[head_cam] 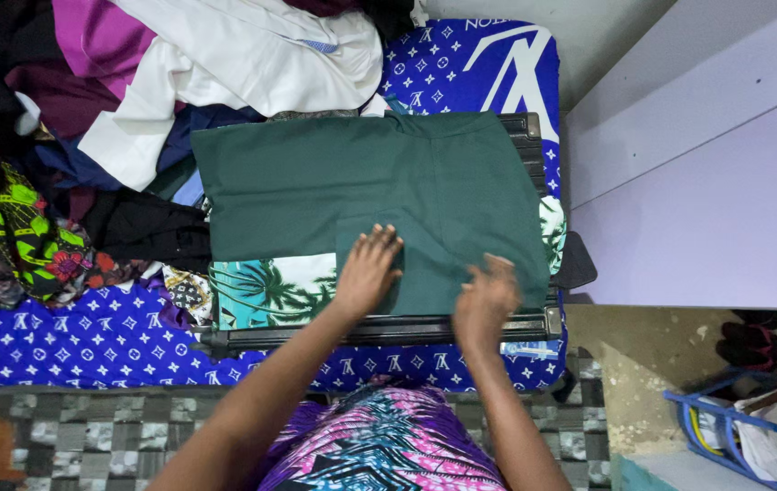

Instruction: The person picks up various articles of clothing from a pile on a bed, folds each item by hand, and places them into a black suitcase, eventually folding and holding a white shirt with a green collar.

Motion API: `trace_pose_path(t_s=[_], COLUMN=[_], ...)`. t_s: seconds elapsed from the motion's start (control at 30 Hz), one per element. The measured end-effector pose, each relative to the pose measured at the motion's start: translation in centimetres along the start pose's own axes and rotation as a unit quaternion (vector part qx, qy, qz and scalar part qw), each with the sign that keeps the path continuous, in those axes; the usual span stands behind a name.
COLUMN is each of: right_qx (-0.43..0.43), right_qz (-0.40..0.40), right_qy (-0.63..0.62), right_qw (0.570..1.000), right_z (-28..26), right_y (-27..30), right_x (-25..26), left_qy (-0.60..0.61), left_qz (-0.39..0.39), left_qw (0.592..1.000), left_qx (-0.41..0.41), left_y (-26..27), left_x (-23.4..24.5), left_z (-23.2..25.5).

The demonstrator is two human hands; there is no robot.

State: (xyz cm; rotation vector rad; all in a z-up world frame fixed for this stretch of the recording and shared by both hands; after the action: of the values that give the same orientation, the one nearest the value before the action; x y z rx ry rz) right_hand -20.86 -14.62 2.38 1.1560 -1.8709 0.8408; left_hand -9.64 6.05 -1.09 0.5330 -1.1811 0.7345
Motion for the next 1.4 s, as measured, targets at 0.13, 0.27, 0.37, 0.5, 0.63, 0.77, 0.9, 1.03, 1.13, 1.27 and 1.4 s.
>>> trace_pose_path(t_s=[0.13, 0.27, 0.37, 0.5, 0.63, 0.77, 0.9, 1.03, 1.13, 1.27, 1.4], right_qx=[0.149, 0.21, 0.194, 0.171, 0.141, 0.097, 0.044, 0.053, 0.05, 0.058, 0.043], right_qz=[-0.161, -0.172, -0.15, -0.15, -0.123, -0.073, -0.046, -0.049, -0.048, -0.039, -0.053], right_qy=[0.079, 0.078, 0.091, 0.135, 0.136, 0.148, 0.141, 0.137, 0.149, 0.161, 0.167], right_qw=[0.973, 0.959, 0.965, 0.964, 0.973, 0.981, 0.988, 0.988, 0.986, 0.985, 0.984], right_z=[-3.9, -3.2, -1.5, -0.8, 0.1, 2.0, 3.9, 5.0, 5.4, 6.0, 6.7], right_y=[-2.0, -3.3, -3.8, -3.8, -4.4, -4.6, -4.9, -4.8, -4.9, -5.0, -5.2], right_x=[-3.1, -4.2, -3.2, -2.3, -2.3, -2.3, -1.5, -1.2, -1.4, -0.6, 0.5], left_qy=[-0.021, -0.014, -0.001, 0.004, 0.006, 0.015, 0.008, 0.009, 0.021, 0.043, 0.064], left_qz=[-0.011, -0.031, -0.047, -0.047, -0.027, -0.009, -0.008, -0.025, -0.026, -0.018, -0.012], left_qw=[1.0, 0.999, 0.998, 0.996, 0.996, 0.995, 0.993, 0.993, 0.993, 0.992, 0.992], left_qx=[0.012, 0.017, 0.04, 0.07, 0.083, 0.101, 0.115, 0.114, 0.115, 0.114, 0.11], left_y=[1.5, 2.9, 3.9, 5.8, 7.9, 9.4, 10.7, 10.9, 10.8, 10.4, 10.3], left_x=[-2.0, -1.2, 0.1, 0.9, 0.5, 0.0, 0.1, 0.1, 0.0, -0.4, -0.7], left_z=[1.2, 0.6, -0.7, -2.1, -2.6, -3.0, -3.3, -3.3, -2.9, -2.2, -1.0])
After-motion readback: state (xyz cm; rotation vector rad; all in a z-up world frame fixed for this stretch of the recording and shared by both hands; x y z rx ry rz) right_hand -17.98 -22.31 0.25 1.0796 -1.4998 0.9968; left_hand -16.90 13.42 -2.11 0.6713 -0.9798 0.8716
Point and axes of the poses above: each hand's wrist, its own y-axis away from the middle knuckle, its own x-axis out of the back of the hand, z = x × y, the point moved 1 cm from there along -y, towards the middle knuckle, and after that the axes turned 6 degrees about -z, right-handed, at the moved point
